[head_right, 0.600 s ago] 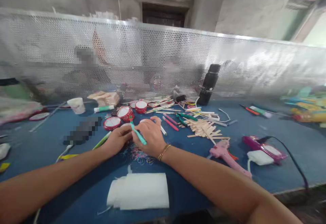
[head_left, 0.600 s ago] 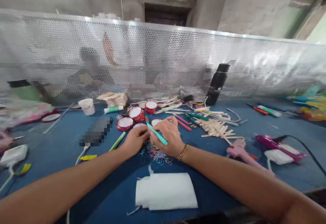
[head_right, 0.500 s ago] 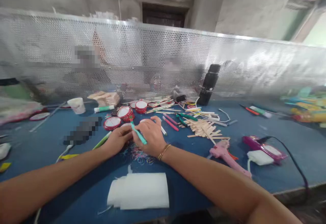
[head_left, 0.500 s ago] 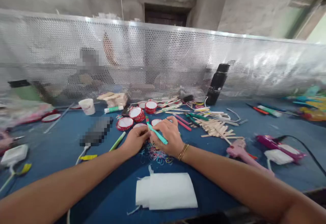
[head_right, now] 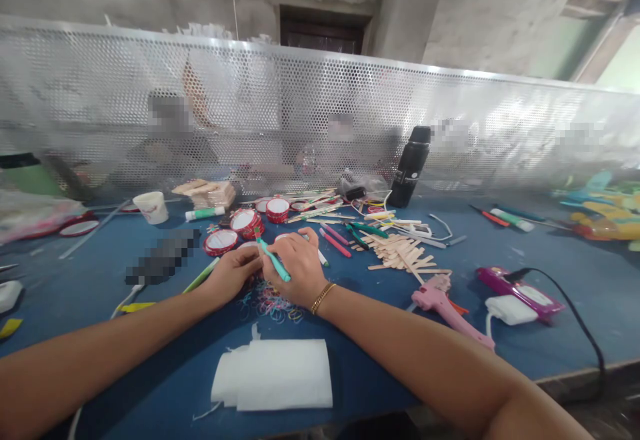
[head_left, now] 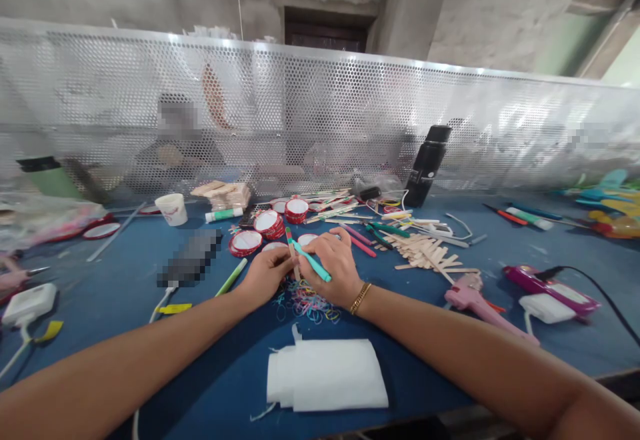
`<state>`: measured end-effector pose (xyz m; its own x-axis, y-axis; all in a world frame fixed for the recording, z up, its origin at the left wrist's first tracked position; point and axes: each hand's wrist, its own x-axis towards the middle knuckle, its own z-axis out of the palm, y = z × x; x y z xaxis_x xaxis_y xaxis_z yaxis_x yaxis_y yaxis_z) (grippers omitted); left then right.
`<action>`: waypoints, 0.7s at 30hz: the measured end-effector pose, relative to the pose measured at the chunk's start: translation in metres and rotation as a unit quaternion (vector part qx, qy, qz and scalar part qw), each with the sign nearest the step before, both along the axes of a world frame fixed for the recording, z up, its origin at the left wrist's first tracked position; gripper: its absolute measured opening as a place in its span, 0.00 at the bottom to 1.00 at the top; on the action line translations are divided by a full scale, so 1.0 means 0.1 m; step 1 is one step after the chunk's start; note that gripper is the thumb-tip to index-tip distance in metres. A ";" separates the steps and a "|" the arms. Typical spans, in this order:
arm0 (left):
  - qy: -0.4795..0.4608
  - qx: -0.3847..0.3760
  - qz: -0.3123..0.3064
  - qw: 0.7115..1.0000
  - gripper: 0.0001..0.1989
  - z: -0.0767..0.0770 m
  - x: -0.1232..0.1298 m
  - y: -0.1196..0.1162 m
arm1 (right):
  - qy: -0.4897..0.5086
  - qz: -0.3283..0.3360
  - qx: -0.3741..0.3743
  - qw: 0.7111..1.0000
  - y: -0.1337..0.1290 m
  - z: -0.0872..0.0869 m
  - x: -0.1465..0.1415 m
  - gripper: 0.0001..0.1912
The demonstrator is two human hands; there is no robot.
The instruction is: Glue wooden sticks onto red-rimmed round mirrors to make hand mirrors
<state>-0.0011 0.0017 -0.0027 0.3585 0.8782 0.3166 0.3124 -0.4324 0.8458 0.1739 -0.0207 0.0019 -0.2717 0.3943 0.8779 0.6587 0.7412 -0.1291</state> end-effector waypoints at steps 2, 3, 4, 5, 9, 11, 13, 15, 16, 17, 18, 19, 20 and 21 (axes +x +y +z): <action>0.000 -0.010 0.003 1.000 0.16 0.00 0.00 0.00 | 0.006 -0.005 -0.001 1.000 0.00 -0.01 0.00 0.03; 0.001 -0.013 0.003 1.000 0.16 0.00 0.00 0.00 | 0.007 -0.005 -0.001 1.000 0.00 -0.01 0.00 0.03; 0.003 -0.011 0.002 1.000 0.16 -0.01 0.00 0.00 | 0.005 -0.004 -0.002 1.000 0.00 -0.01 0.00 0.03; 0.005 -0.006 0.000 1.000 0.16 -0.01 -0.01 0.00 | 0.002 -0.001 -0.003 1.000 0.00 -0.01 0.00 0.03; 0.003 0.016 -0.007 1.000 0.15 0.00 -0.01 0.01 | -0.009 0.007 -0.006 1.000 0.00 -0.02 -0.01 0.03; 0.004 0.010 -0.002 1.000 0.15 0.01 0.00 0.00 | -0.007 0.004 -0.007 1.000 0.00 -0.02 0.00 0.03; 0.008 -0.002 0.002 1.000 0.16 0.02 0.00 -0.01 | 0.000 -0.004 -0.008 1.000 0.01 -0.02 0.00 0.03; 0.010 -0.011 0.003 1.000 0.16 0.02 0.01 -0.02 | 0.007 -0.009 -0.006 1.000 0.01 -0.02 0.00 0.03; 0.008 -0.010 0.001 1.000 0.16 0.02 0.01 -0.02 | 0.008 -0.009 -0.003 1.000 0.01 -0.02 0.00 0.03; 0.006 -0.007 -0.001 1.000 0.16 0.02 0.01 -0.02 | 0.008 -0.007 0.001 1.000 0.01 -0.01 0.00 0.03; 0.003 -0.004 -0.003 1.000 0.16 0.02 0.01 -0.02 | 0.005 -0.005 0.003 1.000 0.00 -0.01 0.00 0.03; -0.001 0.000 -0.006 1.000 0.15 0.02 0.01 -0.02 | 0.002 -0.002 0.003 1.000 -0.01 -0.01 -0.01 0.03; -0.003 0.003 -0.008 1.000 0.15 0.02 0.01 -0.02 | -0.002 -0.001 0.002 1.000 -0.01 0.00 -0.01 0.03; -0.002 0.005 -0.010 1.000 0.15 0.01 0.00 -0.02 | -0.005 0.001 0.002 1.000 -0.02 0.00 -0.01 0.03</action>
<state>-0.0006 -0.0001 -0.0013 0.3741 0.8676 0.3276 0.2999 -0.4474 0.8426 0.1726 -0.0224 0.0019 -0.2812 0.3909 0.8764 0.6584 0.7430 -0.1201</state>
